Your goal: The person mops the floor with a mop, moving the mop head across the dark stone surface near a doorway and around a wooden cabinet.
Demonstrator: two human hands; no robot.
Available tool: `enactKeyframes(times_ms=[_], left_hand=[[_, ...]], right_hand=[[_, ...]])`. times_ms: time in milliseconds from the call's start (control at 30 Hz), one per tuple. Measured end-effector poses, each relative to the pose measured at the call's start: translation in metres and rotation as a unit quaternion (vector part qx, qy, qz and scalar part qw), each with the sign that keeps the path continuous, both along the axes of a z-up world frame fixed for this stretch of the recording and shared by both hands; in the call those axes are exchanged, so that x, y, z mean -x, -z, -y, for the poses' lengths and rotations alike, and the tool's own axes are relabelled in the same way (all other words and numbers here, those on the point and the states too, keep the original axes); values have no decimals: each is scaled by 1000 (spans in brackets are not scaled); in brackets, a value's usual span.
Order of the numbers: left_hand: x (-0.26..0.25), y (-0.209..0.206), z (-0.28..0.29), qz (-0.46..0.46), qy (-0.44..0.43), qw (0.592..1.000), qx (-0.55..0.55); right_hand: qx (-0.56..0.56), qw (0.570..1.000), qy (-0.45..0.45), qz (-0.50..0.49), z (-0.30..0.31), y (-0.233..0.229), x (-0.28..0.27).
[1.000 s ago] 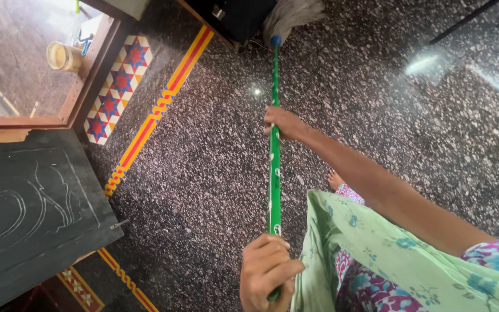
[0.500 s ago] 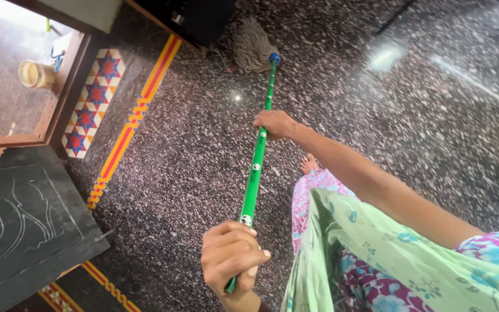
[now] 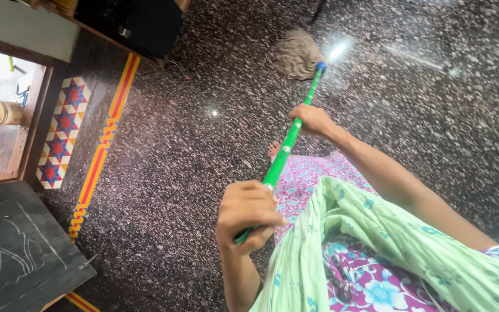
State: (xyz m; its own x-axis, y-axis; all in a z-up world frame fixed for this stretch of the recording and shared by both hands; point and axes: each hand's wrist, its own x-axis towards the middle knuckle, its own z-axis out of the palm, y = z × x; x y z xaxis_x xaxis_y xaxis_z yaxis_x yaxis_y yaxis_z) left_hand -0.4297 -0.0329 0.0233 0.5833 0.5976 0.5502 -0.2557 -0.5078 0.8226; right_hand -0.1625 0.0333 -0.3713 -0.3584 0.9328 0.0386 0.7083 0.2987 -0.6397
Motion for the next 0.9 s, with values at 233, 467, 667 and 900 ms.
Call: enactKeyframes(times_ms=[233,467,667,900], left_hand=[[-28,12,9,-44,146,988,15],[0,29,8,-24,194,978,76],[83,16,14,48,70,984,157],[188,-3,8,70,-5,991,111]], right_hand=[[9,988,153,-23,85,-20,-52],[-1,967,256,7,131,-9,-26],[-56,978,199,-31,109,-15,60],[-111,984,97,-102,24,-14,192]])
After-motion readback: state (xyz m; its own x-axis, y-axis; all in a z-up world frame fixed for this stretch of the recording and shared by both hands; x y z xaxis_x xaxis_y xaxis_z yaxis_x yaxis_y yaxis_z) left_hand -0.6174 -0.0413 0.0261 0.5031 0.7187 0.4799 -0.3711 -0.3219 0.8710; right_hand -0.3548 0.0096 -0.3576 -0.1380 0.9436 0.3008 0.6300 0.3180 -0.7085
